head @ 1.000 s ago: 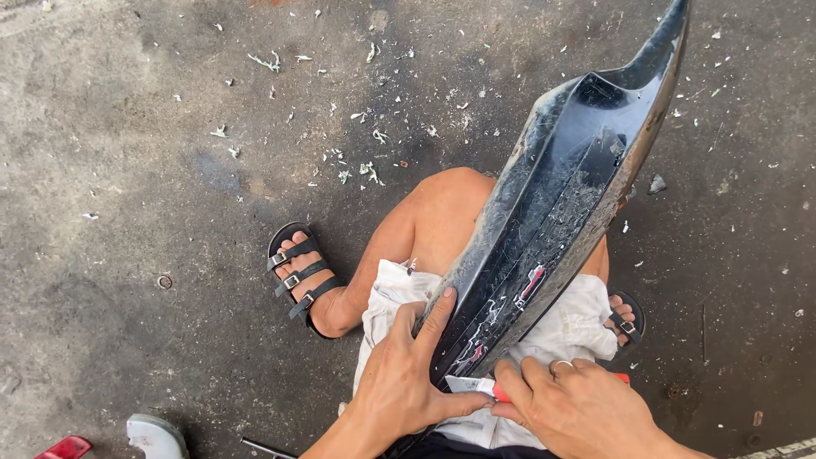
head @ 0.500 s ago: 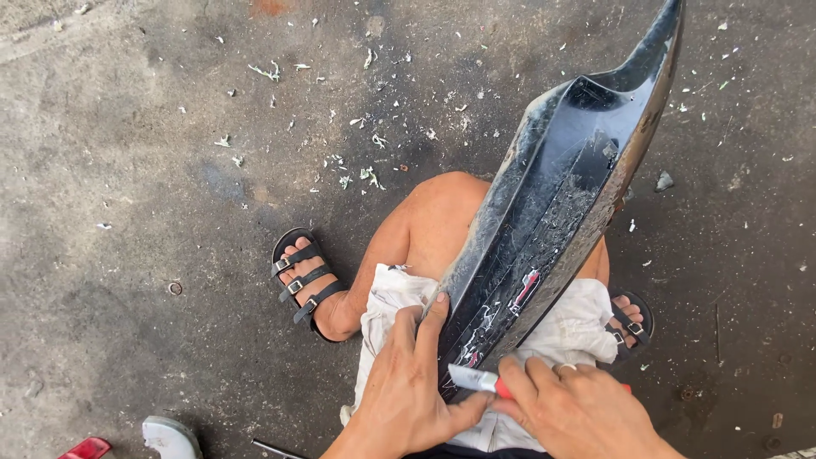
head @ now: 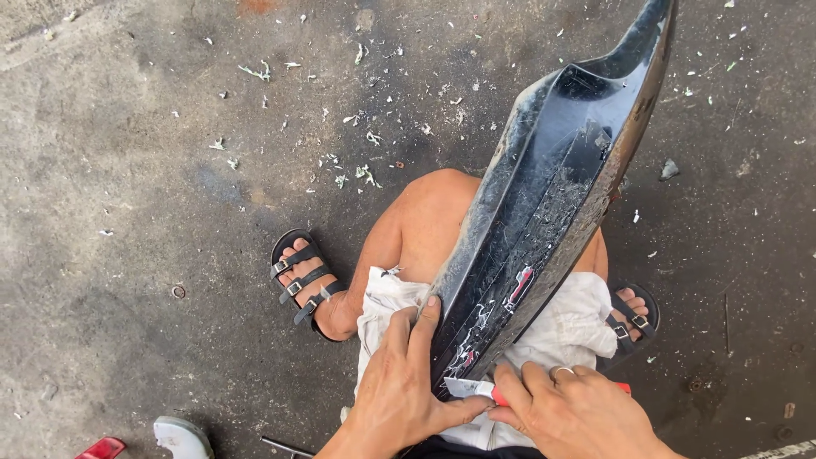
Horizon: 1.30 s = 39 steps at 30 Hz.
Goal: Removing stickers from a motorcycle fairing using a utility knife
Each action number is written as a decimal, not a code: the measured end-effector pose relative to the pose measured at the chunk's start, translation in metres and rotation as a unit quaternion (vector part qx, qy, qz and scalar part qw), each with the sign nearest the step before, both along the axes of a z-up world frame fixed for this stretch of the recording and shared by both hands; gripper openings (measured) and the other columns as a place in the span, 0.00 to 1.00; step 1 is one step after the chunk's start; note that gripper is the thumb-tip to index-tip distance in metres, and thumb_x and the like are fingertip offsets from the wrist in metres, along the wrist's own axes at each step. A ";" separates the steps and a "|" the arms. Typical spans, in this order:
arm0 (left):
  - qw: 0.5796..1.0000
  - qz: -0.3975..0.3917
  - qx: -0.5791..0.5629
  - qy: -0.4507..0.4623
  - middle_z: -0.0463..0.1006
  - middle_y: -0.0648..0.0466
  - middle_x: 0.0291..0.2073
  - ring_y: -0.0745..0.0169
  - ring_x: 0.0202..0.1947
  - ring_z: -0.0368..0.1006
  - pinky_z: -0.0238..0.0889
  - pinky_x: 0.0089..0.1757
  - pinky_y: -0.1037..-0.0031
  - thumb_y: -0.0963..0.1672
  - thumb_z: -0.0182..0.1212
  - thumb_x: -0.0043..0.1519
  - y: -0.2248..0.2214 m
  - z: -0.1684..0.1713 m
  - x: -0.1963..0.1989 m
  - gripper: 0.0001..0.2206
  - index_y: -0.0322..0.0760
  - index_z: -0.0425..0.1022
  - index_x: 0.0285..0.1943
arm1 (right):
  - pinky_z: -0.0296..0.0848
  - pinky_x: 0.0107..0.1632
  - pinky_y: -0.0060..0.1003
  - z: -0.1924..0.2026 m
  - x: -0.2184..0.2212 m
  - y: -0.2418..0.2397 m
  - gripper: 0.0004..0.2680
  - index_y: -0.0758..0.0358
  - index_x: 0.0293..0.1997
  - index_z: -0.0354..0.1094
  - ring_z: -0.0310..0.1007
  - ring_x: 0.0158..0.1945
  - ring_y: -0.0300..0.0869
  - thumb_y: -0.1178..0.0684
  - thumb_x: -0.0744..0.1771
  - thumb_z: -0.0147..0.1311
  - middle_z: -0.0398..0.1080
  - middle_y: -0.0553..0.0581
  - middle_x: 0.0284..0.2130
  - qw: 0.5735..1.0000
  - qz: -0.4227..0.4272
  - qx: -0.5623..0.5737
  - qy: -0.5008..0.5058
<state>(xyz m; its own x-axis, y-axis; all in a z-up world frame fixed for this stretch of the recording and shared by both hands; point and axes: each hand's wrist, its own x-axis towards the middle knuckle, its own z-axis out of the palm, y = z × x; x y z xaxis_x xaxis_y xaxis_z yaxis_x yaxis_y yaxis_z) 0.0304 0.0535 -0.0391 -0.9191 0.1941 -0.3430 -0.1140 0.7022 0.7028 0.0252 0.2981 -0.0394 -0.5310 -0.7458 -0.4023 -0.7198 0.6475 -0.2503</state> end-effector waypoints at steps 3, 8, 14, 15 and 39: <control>1.000 0.001 -0.023 0.021 0.66 0.36 0.53 0.39 0.42 0.76 0.75 0.38 0.61 0.61 0.79 0.41 0.003 -0.002 -0.001 0.55 0.25 0.59 0.71 | 0.75 0.20 0.37 -0.002 -0.001 0.002 0.21 0.61 0.48 0.61 0.76 0.15 0.42 0.30 0.69 0.50 0.66 0.54 0.24 1.000 -0.006 0.011 0.027; 0.999 0.006 -0.040 0.029 0.67 0.37 0.49 0.42 0.38 0.75 0.74 0.35 0.61 0.62 0.79 0.41 0.010 -0.002 -0.002 0.56 0.26 0.59 0.71 | 0.75 0.20 0.36 0.006 -0.008 0.002 0.18 0.58 0.48 0.63 0.74 0.14 0.41 0.32 0.69 0.51 0.67 0.52 0.20 0.999 -0.040 -0.005 0.021; 0.996 0.038 -0.065 0.042 0.68 0.39 0.45 0.44 0.35 0.75 0.73 0.35 0.61 0.63 0.76 0.44 0.021 -0.003 0.000 0.53 0.24 0.61 0.69 | 0.75 0.18 0.38 0.008 -0.013 0.004 0.18 0.57 0.47 0.64 0.76 0.15 0.43 0.32 0.68 0.51 0.68 0.52 0.21 0.995 -0.093 0.001 0.028; 0.994 0.050 -0.080 0.054 0.69 0.38 0.45 0.43 0.34 0.76 0.74 0.34 0.61 0.64 0.74 0.46 0.023 -0.004 0.000 0.52 0.23 0.62 0.68 | 0.74 0.18 0.38 0.008 -0.014 0.005 0.18 0.57 0.49 0.65 0.76 0.15 0.44 0.32 0.68 0.50 0.69 0.53 0.23 0.994 -0.102 0.003 0.043; 0.987 0.081 -0.132 0.038 0.72 0.38 0.41 0.40 0.29 0.77 0.73 0.35 0.58 0.66 0.77 0.40 0.030 0.000 -0.012 0.54 0.20 0.67 0.60 | 0.71 0.16 0.37 0.008 -0.013 0.002 0.16 0.53 0.42 0.63 0.74 0.13 0.42 0.32 0.67 0.53 0.68 0.49 0.19 0.985 -0.150 0.015 0.089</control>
<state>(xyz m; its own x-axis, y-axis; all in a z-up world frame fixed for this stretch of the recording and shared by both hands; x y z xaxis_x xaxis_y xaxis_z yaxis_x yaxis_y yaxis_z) 0.0188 0.0835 -0.0390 -0.9556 -0.0439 -0.2915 -0.1939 0.8385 0.5093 0.0122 0.3004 -0.0313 -0.7892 -0.5341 -0.3032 -0.5263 0.8426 -0.1145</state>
